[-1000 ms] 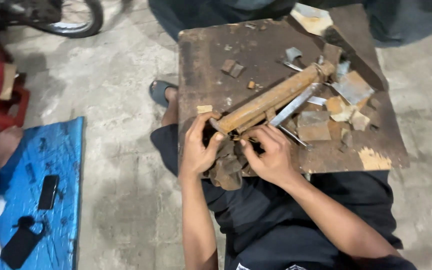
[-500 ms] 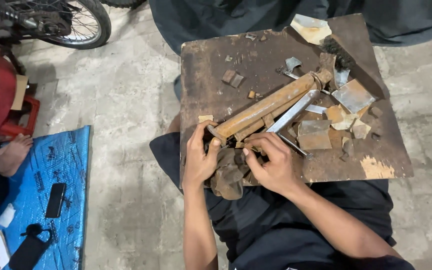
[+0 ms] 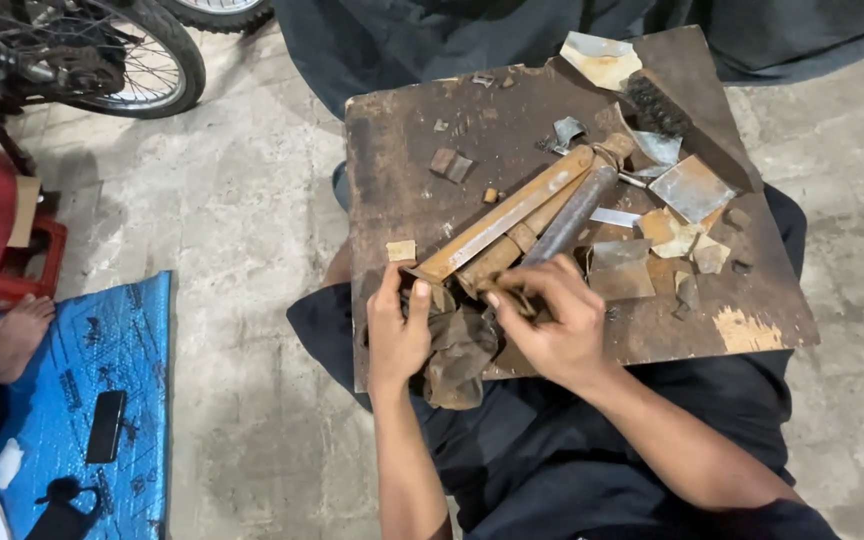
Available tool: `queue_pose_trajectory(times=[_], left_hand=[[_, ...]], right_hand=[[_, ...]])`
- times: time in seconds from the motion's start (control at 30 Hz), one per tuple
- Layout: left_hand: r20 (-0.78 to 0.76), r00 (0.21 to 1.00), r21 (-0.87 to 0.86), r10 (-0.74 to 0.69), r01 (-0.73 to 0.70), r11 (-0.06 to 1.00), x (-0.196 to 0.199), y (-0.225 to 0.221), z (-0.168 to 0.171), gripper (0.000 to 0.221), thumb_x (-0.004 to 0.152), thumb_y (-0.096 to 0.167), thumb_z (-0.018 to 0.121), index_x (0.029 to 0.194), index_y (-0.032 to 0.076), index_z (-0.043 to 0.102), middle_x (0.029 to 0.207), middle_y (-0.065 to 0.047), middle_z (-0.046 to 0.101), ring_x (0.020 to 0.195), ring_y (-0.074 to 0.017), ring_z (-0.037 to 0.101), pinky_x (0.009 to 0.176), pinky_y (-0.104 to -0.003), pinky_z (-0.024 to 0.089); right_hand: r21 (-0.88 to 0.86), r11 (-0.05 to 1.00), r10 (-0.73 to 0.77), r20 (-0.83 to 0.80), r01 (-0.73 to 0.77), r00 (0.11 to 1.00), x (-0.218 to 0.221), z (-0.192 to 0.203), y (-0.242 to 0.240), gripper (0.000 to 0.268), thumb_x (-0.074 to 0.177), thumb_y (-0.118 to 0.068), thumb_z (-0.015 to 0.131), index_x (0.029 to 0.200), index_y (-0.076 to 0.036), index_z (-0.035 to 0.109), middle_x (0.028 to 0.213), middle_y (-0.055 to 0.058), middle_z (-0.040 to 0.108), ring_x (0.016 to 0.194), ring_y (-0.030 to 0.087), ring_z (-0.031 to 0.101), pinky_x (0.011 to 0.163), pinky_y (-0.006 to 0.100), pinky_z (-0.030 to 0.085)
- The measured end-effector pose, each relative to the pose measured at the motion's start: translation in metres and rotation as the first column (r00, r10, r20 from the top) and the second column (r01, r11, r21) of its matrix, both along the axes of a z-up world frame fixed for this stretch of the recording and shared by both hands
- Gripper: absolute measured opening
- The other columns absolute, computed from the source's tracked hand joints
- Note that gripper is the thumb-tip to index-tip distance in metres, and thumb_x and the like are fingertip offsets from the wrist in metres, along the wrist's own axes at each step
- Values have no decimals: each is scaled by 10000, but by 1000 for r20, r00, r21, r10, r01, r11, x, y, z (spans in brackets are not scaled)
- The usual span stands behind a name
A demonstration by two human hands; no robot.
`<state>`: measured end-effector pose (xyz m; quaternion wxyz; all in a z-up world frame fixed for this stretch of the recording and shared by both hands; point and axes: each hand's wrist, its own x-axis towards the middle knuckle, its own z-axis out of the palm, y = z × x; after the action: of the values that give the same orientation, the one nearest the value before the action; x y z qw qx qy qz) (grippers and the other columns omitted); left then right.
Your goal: Polishing the surface of a cylindrical metal component using sandpaper and a metal rod on a wooden work surface.
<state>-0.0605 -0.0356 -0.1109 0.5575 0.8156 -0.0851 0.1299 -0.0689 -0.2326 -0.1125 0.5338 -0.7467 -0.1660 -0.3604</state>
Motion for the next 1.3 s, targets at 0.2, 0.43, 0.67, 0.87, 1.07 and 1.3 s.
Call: queue_pose_trajectory(times=[0.2, 0.43, 0.67, 0.87, 1.07, 1.3], left_hand=[[-31, 1000, 48, -1, 2, 999, 0, 2, -6, 518, 1038, 380, 492, 1277, -68, 591, 1037, -350, 687, 1013, -544, 655, 857, -620, 524], [-44, 999, 67, -5, 8, 998, 0, 2, -3, 548, 1024, 358, 551, 1372, -66, 545, 1176, -330, 675, 1132, -542, 624, 970, -631, 487], [4, 1000, 92, -11, 11, 996, -2, 2, 7, 421, 993, 364, 628, 1201, -1, 596, 965, -289, 695, 977, -503, 686, 818, -594, 542], [2, 999, 107, -38, 38, 994, 0, 2, 12, 386, 986, 369, 630, 1163, 29, 581, 893, -291, 685, 894, -525, 679, 736, -579, 537], [-26, 999, 102, -38, 40, 994, -3, 5, 13, 382, 982, 375, 636, 1161, 42, 578, 904, -288, 696, 888, -534, 674, 739, -579, 537], [-12, 999, 85, -34, 35, 996, 0, 3, 13, 312, 1000, 338, 627, 1132, 58, 588, 889, -265, 711, 856, -484, 699, 717, -544, 560]], right_hand=[[-206, 957, 204, -12, -202, 979, 33, 35, -5, 111, 921, -22, 760, 1027, -33, 793, 968, 161, 753, 843, 398, 720, 769, 452, 572], [-312, 903, 296, -49, -297, 954, 51, 28, -1, 75, 961, -18, 711, 991, -18, 780, 957, 175, 731, 845, 420, 705, 751, 478, 572], [-588, 800, 213, 99, -116, 972, 51, 26, -7, 94, 1033, -141, 658, 1022, -128, 750, 989, 54, 683, 922, 293, 615, 744, 375, 457], [-615, 768, 272, 63, -177, 960, 55, 20, -6, 178, 1052, -95, 568, 1062, -133, 741, 1021, 60, 660, 922, 310, 586, 736, 375, 448], [-622, 760, 274, 44, -188, 961, 60, 5, -12, 186, 1053, -92, 572, 1053, -123, 755, 1005, 83, 670, 898, 302, 602, 743, 380, 474], [-638, 743, 227, -43, -202, 973, 54, 20, -10, 255, 1080, -113, 530, 1067, -131, 785, 985, 83, 692, 911, 244, 598, 796, 323, 496]])
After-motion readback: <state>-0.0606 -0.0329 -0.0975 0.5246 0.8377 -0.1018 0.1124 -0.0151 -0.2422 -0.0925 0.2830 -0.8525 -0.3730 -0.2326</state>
